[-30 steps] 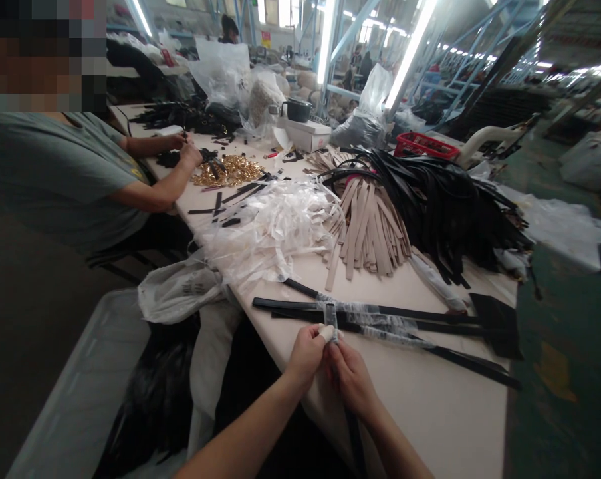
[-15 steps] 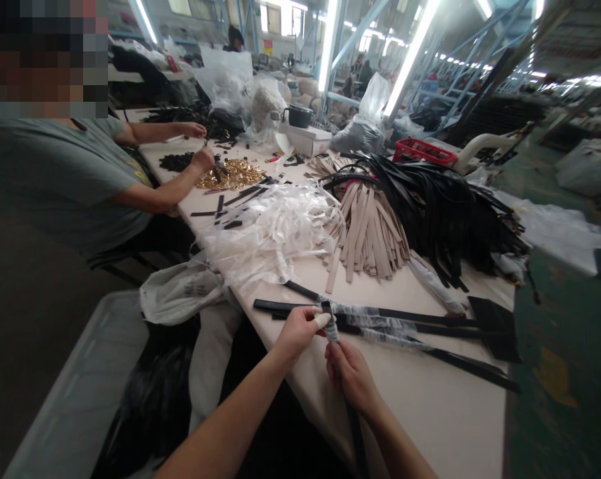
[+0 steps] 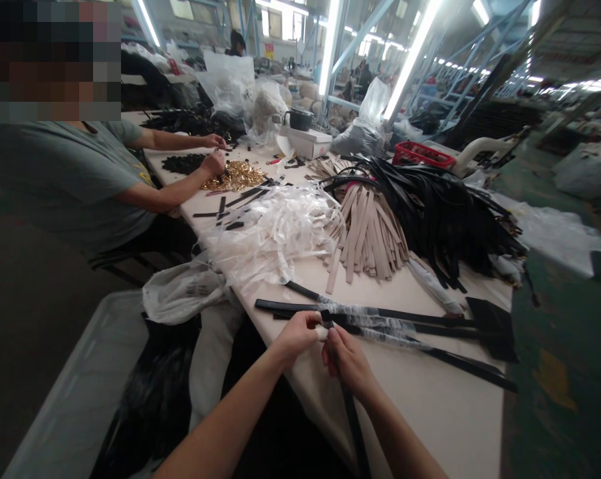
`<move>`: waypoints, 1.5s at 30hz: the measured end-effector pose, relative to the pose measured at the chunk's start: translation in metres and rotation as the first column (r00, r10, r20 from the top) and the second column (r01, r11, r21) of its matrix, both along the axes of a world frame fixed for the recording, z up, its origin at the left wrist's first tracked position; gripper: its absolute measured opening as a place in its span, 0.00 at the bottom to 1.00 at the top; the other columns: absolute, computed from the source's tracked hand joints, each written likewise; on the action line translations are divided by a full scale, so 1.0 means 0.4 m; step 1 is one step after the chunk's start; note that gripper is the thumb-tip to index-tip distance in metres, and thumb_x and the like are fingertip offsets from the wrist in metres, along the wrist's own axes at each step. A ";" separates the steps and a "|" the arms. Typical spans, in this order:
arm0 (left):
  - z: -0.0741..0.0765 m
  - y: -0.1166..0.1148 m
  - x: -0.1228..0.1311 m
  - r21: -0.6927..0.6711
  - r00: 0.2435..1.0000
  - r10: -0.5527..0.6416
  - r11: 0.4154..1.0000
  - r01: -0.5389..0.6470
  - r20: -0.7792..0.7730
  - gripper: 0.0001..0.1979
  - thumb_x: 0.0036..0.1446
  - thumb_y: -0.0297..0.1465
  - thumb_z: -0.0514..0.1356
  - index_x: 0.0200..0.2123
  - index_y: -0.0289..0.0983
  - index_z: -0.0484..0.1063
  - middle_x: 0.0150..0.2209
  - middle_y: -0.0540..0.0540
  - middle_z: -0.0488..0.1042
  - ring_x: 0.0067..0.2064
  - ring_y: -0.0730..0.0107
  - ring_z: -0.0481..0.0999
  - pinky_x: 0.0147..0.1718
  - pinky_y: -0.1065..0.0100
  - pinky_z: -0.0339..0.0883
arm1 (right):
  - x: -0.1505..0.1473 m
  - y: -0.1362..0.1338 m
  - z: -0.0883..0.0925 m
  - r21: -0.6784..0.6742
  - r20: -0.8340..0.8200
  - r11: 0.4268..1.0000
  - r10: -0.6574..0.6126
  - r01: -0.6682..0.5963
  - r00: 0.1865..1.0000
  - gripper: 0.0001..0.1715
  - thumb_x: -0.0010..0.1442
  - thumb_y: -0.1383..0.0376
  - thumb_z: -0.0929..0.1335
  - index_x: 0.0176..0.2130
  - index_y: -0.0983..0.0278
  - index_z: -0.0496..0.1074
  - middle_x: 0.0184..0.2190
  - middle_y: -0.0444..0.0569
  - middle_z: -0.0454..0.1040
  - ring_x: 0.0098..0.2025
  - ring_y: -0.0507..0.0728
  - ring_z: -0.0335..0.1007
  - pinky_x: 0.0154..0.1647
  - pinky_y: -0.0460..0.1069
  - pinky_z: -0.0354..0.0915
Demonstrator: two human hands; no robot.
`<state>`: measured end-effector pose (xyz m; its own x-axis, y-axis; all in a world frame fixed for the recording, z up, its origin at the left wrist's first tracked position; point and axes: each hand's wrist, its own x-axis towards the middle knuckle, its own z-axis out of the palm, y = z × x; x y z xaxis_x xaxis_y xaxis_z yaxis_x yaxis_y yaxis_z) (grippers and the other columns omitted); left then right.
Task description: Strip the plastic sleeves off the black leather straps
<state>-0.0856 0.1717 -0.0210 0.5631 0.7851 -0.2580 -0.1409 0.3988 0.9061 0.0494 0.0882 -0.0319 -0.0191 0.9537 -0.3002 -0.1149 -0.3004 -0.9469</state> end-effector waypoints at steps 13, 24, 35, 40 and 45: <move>0.048 0.079 0.008 0.426 0.949 0.173 0.903 -0.048 -0.262 0.08 0.52 0.33 0.63 0.30 0.34 0.80 0.26 0.46 0.77 0.28 0.69 0.72 0.28 0.70 0.63 | 0.015 0.070 0.037 0.078 0.025 0.997 0.025 -0.027 0.999 0.24 0.67 0.49 0.61 0.32 0.65 0.68 0.24 0.45 0.75 0.18 0.49 0.68 0.20 0.45 0.61; 0.098 0.117 0.040 0.506 0.936 0.209 0.862 -0.040 -0.284 0.11 0.55 0.35 0.61 0.28 0.34 0.79 0.22 0.49 0.74 0.24 0.71 0.69 0.23 0.72 0.58 | 0.062 0.103 0.096 0.080 -0.025 0.997 0.021 -0.019 0.999 0.15 0.63 0.55 0.65 0.37 0.65 0.71 0.26 0.46 0.77 0.21 0.52 0.70 0.23 0.46 0.64; 0.158 0.165 0.035 0.597 0.865 0.403 0.786 -0.160 -0.298 0.10 0.55 0.35 0.62 0.28 0.35 0.79 0.21 0.50 0.73 0.23 0.72 0.68 0.23 0.71 0.57 | 0.033 0.113 0.130 0.052 -0.126 0.998 0.043 -0.037 0.991 0.08 0.59 0.64 0.62 0.31 0.64 0.68 0.19 0.41 0.70 0.17 0.51 0.66 0.21 0.46 0.63; 0.163 0.233 0.034 0.562 0.826 0.502 0.773 -0.295 -0.257 0.10 0.53 0.36 0.63 0.29 0.35 0.78 0.18 0.51 0.70 0.20 0.73 0.67 0.20 0.72 0.56 | 0.043 0.083 0.133 -0.005 -0.148 0.998 0.055 -0.057 0.988 0.08 0.57 0.64 0.62 0.30 0.64 0.68 0.20 0.43 0.72 0.18 0.51 0.66 0.21 0.46 0.64; 0.171 0.341 0.038 0.473 0.826 0.518 0.798 -0.374 -0.222 0.11 0.54 0.35 0.63 0.32 0.32 0.77 0.20 0.50 0.71 0.20 0.74 0.70 0.21 0.73 0.61 | 0.051 0.048 0.104 -0.052 -0.194 0.998 0.013 -0.024 0.981 0.07 0.55 0.65 0.63 0.30 0.64 0.68 0.19 0.43 0.70 0.16 0.51 0.63 0.18 0.46 0.60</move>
